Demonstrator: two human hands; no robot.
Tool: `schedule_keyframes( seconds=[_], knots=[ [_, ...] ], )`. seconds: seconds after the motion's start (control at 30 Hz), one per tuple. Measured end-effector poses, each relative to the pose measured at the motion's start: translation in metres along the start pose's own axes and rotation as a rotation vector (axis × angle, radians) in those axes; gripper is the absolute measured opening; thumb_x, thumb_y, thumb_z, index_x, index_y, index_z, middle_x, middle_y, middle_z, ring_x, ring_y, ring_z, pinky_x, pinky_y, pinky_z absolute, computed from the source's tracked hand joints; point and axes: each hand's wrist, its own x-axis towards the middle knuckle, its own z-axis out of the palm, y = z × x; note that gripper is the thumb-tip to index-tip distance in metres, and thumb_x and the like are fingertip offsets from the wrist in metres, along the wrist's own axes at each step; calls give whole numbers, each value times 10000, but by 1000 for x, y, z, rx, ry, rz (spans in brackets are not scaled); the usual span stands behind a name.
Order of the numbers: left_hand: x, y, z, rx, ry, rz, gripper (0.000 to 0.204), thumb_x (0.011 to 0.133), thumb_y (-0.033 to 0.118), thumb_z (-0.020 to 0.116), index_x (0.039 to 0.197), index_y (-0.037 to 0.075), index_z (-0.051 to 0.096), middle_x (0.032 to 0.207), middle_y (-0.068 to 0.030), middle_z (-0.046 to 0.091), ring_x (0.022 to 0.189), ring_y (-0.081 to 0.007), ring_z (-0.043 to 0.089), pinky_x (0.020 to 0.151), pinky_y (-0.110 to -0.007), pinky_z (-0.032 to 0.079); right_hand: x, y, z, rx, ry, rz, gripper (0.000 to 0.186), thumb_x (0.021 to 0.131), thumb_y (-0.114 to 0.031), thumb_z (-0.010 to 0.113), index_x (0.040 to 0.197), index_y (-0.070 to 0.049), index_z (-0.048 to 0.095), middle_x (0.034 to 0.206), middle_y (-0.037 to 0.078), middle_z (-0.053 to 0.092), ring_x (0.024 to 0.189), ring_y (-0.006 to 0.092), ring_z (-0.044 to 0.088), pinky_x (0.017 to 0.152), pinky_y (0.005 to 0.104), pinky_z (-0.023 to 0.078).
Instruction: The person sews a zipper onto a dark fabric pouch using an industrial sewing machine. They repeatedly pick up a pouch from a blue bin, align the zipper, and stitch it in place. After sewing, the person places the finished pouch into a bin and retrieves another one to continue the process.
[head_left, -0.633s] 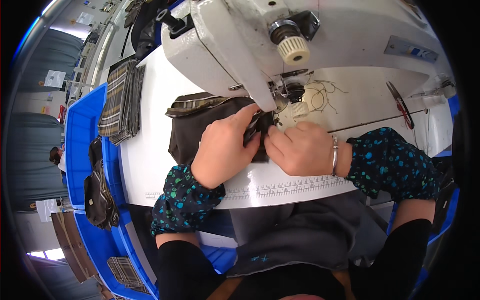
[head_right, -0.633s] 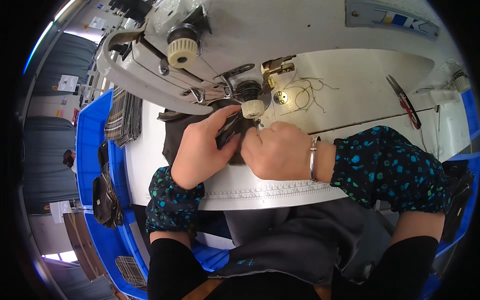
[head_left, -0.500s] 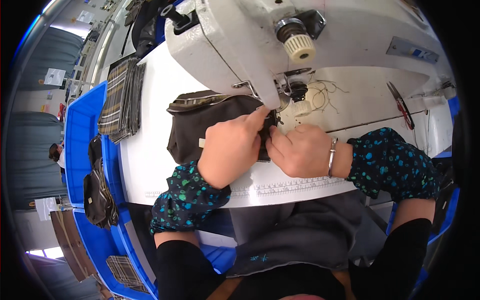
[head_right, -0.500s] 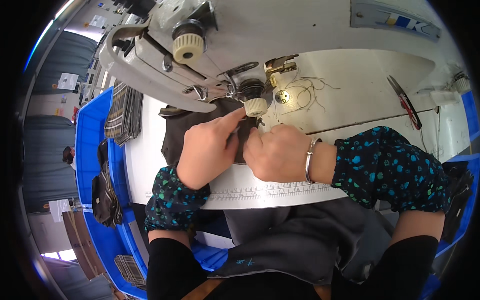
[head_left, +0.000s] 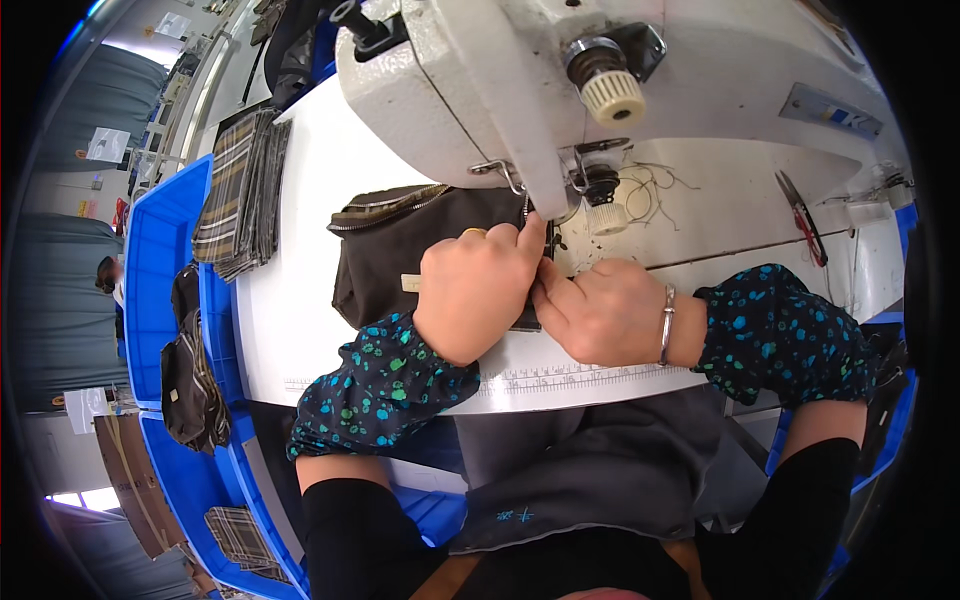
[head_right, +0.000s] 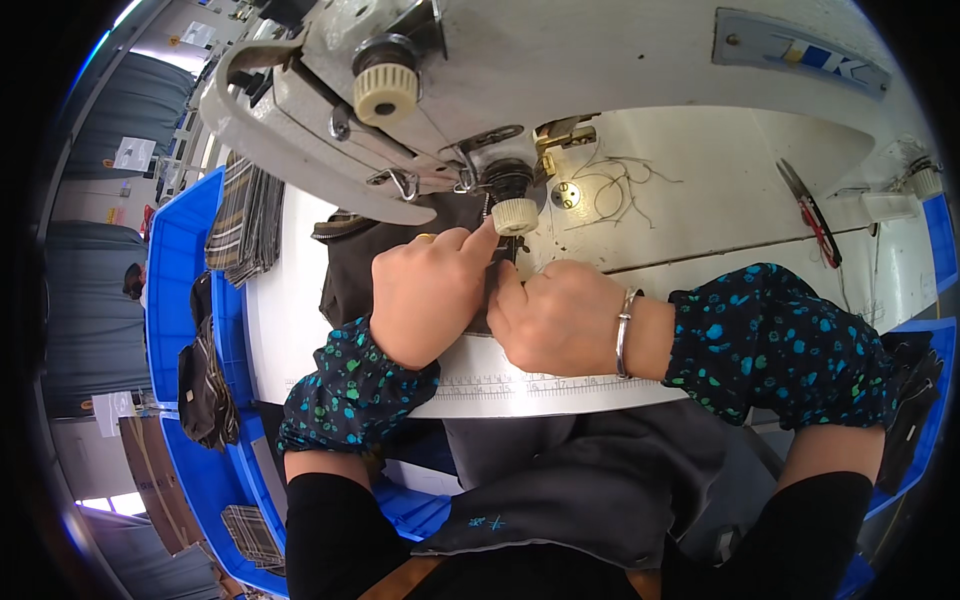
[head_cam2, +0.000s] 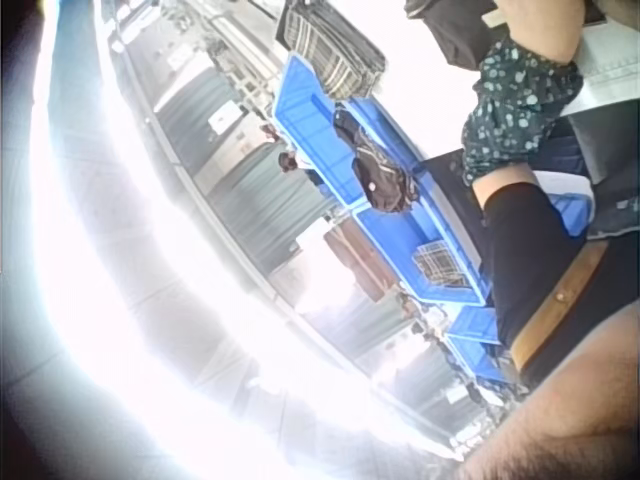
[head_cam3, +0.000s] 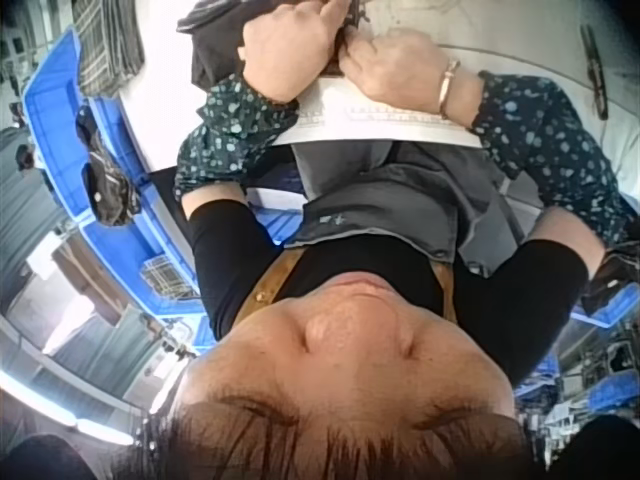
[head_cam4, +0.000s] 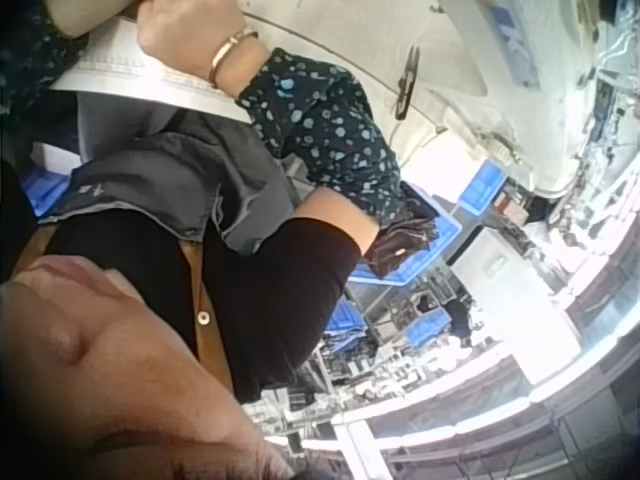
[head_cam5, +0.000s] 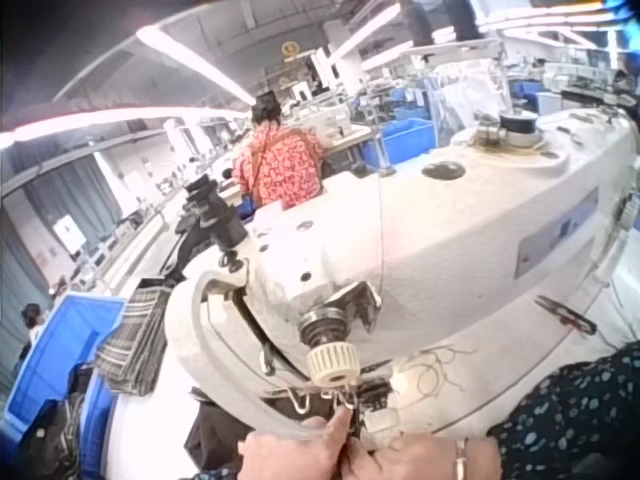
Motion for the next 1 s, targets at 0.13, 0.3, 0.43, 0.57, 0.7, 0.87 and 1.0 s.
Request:
schedule_keyframes(
  seconds=[0.13,0.3,0.43,0.57,0.7,0.87,1.0],
  knots=[
    [6,1,-1,-137,6,-77,321,855,203,683,1162,117,717,723,-27,653,619,-243,692,495,-382,520,-1,1,-1,2,-18,3,280,806,-176,656,930,62,739,945,302,734,567,216,689,481,320,523],
    [10,1,-1,-297,1,-167,232,943,267,717,1140,151,754,742,-46,709,611,-277,686,522,-389,521,0,1,-1,21,-3,9,271,811,-177,659,921,58,737,934,299,730,559,216,682,477,320,520],
    [10,5,-1,-261,-31,-154,209,944,279,713,1105,150,750,745,-47,709,610,-281,686,514,-395,510,-3,0,-1,0,-38,15,288,774,-163,660,967,30,751,965,233,742,580,173,643,498,297,482],
    [11,7,0,-247,-55,-152,201,952,295,706,1052,123,737,748,-59,710,611,-288,686,512,-402,506,-2,1,1,32,4,7,215,783,-158,666,847,39,724,892,279,721,548,211,666,455,323,497],
    [11,5,6,-222,-49,-144,242,960,312,701,1035,83,720,744,-89,706,613,-299,687,514,-413,507,-1,1,1,-30,-5,16,186,761,-146,672,810,29,714,821,235,701,531,190,634,433,316,464],
    [12,5,-2,-279,-100,-176,254,945,285,714,1054,56,721,789,-110,710,650,-307,698,544,-415,522,-2,4,0,-30,-41,31,185,753,-156,680,801,20,708,799,203,691,527,176,613,427,310,448],
    [0,6,-20,-326,-93,-180,260,854,147,745,1104,78,745,917,-66,694,745,-278,707,594,-395,542,-2,6,1,-73,36,48,191,762,-166,673,811,15,710,776,171,675,533,170,607,428,303,441]
  ],
)
